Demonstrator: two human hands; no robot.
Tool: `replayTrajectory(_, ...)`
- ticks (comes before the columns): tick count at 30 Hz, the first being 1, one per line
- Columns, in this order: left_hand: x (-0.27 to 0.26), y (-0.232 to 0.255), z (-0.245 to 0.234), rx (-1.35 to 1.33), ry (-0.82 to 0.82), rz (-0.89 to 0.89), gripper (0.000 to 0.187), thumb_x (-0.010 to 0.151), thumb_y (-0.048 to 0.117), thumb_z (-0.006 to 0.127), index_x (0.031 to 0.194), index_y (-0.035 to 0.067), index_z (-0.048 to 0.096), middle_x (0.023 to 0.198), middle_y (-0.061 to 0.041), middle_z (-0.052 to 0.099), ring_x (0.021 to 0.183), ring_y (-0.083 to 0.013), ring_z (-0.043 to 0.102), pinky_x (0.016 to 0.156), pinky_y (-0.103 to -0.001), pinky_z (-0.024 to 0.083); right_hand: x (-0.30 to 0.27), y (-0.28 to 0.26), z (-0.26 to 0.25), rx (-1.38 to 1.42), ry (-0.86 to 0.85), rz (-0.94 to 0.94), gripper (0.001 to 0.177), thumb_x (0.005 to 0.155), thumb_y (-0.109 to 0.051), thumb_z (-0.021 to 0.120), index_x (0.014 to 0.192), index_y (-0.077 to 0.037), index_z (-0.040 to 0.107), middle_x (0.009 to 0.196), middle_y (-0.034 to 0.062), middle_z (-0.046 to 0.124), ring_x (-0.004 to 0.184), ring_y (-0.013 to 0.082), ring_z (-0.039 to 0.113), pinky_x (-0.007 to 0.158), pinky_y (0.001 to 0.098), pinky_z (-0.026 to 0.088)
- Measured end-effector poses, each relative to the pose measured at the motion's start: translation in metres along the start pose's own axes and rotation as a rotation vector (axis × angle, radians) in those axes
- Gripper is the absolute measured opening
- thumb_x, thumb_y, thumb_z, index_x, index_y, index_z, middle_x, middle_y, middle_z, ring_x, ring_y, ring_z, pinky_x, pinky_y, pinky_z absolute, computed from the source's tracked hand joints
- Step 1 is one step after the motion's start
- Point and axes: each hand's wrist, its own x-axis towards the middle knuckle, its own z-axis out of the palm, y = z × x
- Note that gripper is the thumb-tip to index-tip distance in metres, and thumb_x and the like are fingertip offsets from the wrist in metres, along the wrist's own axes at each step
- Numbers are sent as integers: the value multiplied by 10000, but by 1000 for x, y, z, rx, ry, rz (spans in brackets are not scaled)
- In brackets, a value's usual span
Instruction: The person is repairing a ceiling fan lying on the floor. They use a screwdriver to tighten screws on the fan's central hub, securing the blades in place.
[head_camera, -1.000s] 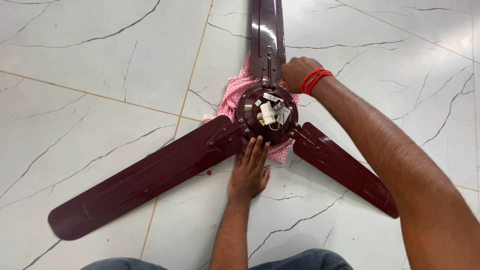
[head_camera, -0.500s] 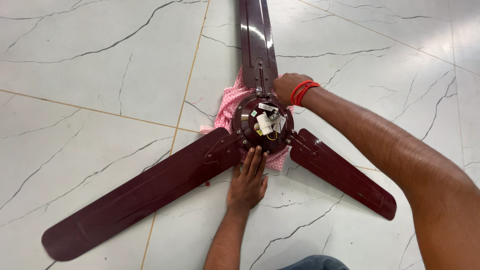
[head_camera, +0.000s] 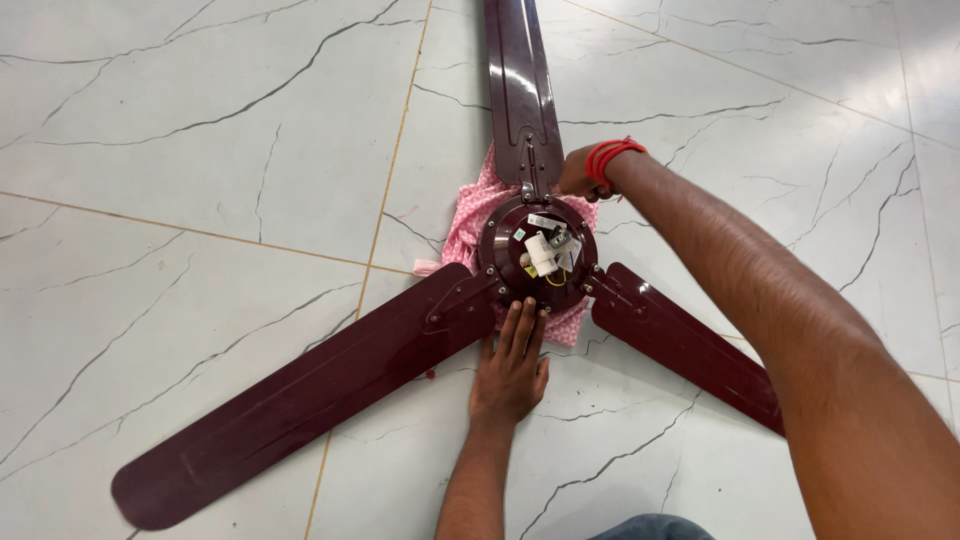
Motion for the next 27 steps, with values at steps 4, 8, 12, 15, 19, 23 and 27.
replayTrajectory(4,1,0,0,26,19,24,813,972,419,569,1623,104,197,1701,-82,129,1564,-225,133,1163,-512,350,24,18,2,343,-167,83,321,927,-156,645,657,-60,499,551,31,446,475,156,350,436,362,291)
replayTrajectory(8,-3,-1,4,15,12,30,810,982,415,562,1628,91,195,1708,-91,107,1572,-236,116,1162,-515,354,23,10,6,165,-81,-6,201,880,-127,645,724,-30,563,616,77,526,502,185,421,444,382,316)
replayTrajectory(12,-1,-1,7,17,-6,21,810,972,418,563,1621,101,197,1701,-78,110,1563,-224,114,1146,-521,357,-12,-14,3,-238,205,-131,209,892,-237,651,929,-53,744,866,148,723,718,295,648,590,443,496)
replayTrajectory(15,0,-2,7,19,2,29,812,969,416,570,1618,100,199,1700,-77,123,1560,-222,123,1130,-518,366,-49,-27,6,-397,288,-136,230,887,-275,668,998,-109,781,996,132,770,891,319,745,719,454,591)
replayTrajectory(19,-1,-2,5,-21,29,30,815,976,400,579,1628,89,202,1708,-83,140,1569,-232,142,1148,-498,368,-82,-33,8,-510,346,-170,228,941,-278,646,999,-106,785,989,114,776,898,306,773,723,453,640)
replayTrajectory(23,-2,-1,2,5,53,31,817,961,397,590,1620,92,217,1700,-84,157,1564,-231,159,1151,-504,362,-85,-30,12,-755,364,-274,197,950,-261,651,862,-127,766,928,67,764,882,284,761,693,421,643)
replayTrajectory(27,-2,-1,-2,12,82,40,824,947,389,599,1616,82,228,1695,-93,169,1565,-233,165,1173,-518,349,-71,-17,14,-1043,430,-437,259,955,-208,639,718,-143,720,837,28,768,810,245,768,618,376,635)
